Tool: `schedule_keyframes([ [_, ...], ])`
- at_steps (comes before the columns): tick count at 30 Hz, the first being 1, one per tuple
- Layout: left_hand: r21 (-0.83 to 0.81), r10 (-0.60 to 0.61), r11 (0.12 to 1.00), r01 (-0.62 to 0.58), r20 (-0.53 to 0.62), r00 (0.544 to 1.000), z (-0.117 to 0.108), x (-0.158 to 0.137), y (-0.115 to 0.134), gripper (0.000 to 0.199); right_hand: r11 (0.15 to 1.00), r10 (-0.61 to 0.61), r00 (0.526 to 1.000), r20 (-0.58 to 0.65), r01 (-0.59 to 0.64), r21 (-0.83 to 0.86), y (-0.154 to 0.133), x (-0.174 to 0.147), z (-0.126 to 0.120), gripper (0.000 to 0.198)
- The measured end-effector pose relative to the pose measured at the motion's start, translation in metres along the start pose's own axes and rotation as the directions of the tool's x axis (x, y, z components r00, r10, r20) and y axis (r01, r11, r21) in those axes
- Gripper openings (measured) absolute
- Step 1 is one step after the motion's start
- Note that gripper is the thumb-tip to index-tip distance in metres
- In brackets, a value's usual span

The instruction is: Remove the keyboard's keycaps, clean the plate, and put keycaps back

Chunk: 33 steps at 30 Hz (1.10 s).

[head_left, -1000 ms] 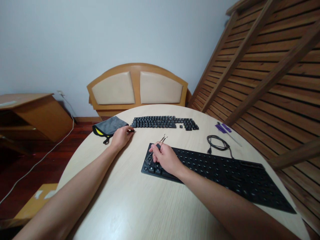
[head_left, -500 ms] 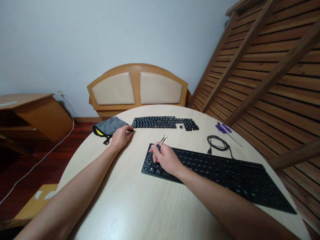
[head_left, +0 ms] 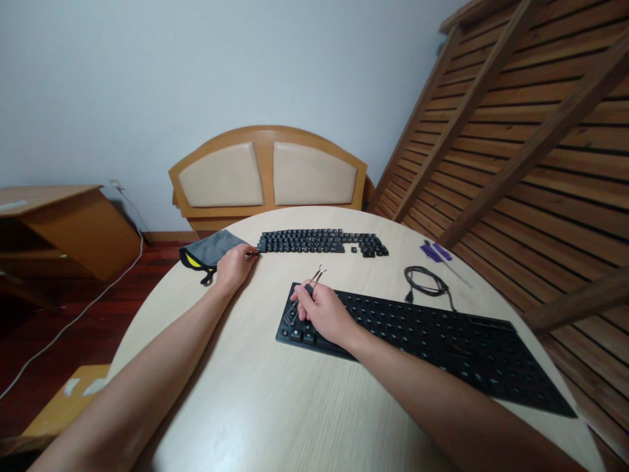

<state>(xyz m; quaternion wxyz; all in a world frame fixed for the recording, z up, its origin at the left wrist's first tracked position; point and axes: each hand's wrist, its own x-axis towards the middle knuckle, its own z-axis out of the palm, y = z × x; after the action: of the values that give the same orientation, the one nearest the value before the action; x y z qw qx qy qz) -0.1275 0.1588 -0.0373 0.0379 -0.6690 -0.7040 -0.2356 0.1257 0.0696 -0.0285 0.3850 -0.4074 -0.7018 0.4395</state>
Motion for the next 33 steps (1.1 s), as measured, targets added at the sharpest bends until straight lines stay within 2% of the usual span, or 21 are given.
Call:
schedule_keyframes([
  [14,-0.045,-0.003,0.999,0.003,-0.019,1.000,-0.005,-0.004,0.005,0.022,1.000,-0.001,1.000,0.001,0.001,0.028,0.002,0.001,0.001,0.034],
  [17,-0.113,0.049,0.992,-0.049,-0.008,0.999,-0.013,-0.013,0.013,0.024,1.000,-0.014,0.999,0.035,0.014,-0.007,-0.002,0.002,-0.005,0.035],
  [20,-0.227,0.171,0.963,-0.146,0.097,0.980,-0.026,-0.025,0.026,0.026,0.993,-0.019,0.993,0.114,0.032,-0.116,-0.013,0.003,-0.017,0.033],
  [22,-0.330,0.302,0.918,-0.220,0.221,0.927,-0.037,-0.034,0.037,0.024,0.981,-0.015,0.989,0.150,0.043,-0.187,-0.021,0.001,-0.024,0.032],
  [24,-0.526,0.492,0.810,-0.260,0.368,0.789,-0.048,-0.043,0.048,0.022,0.973,-0.011,0.989,0.150,0.045,-0.226,-0.025,-0.003,-0.029,0.031],
  [26,-0.586,0.578,0.763,-0.273,0.429,0.695,-0.057,-0.050,0.058,0.018,0.972,-0.021,0.991,0.131,0.051,-0.229,-0.026,-0.009,-0.030,0.031],
  [28,-0.612,0.666,0.716,-0.335,0.456,0.590,-0.063,-0.056,0.066,0.023,0.978,-0.043,0.994,0.105,0.063,-0.201,-0.022,-0.016,-0.029,0.032],
  [29,-0.617,0.697,0.695,-0.368,0.455,0.553,-0.065,-0.058,0.069,0.026,0.981,-0.051,0.994,0.093,0.067,-0.181,-0.020,-0.019,-0.029,0.032],
  [31,-0.612,0.728,0.672,-0.418,0.440,0.526,-0.067,-0.063,0.073,0.033,0.987,-0.056,0.996,0.069,0.065,-0.144,-0.013,-0.024,-0.027,0.032],
  [33,-0.598,0.728,0.672,-0.437,0.427,0.536,-0.068,-0.066,0.077,0.038,0.991,-0.051,0.997,0.053,0.057,-0.121,-0.007,-0.026,-0.026,0.031],
])
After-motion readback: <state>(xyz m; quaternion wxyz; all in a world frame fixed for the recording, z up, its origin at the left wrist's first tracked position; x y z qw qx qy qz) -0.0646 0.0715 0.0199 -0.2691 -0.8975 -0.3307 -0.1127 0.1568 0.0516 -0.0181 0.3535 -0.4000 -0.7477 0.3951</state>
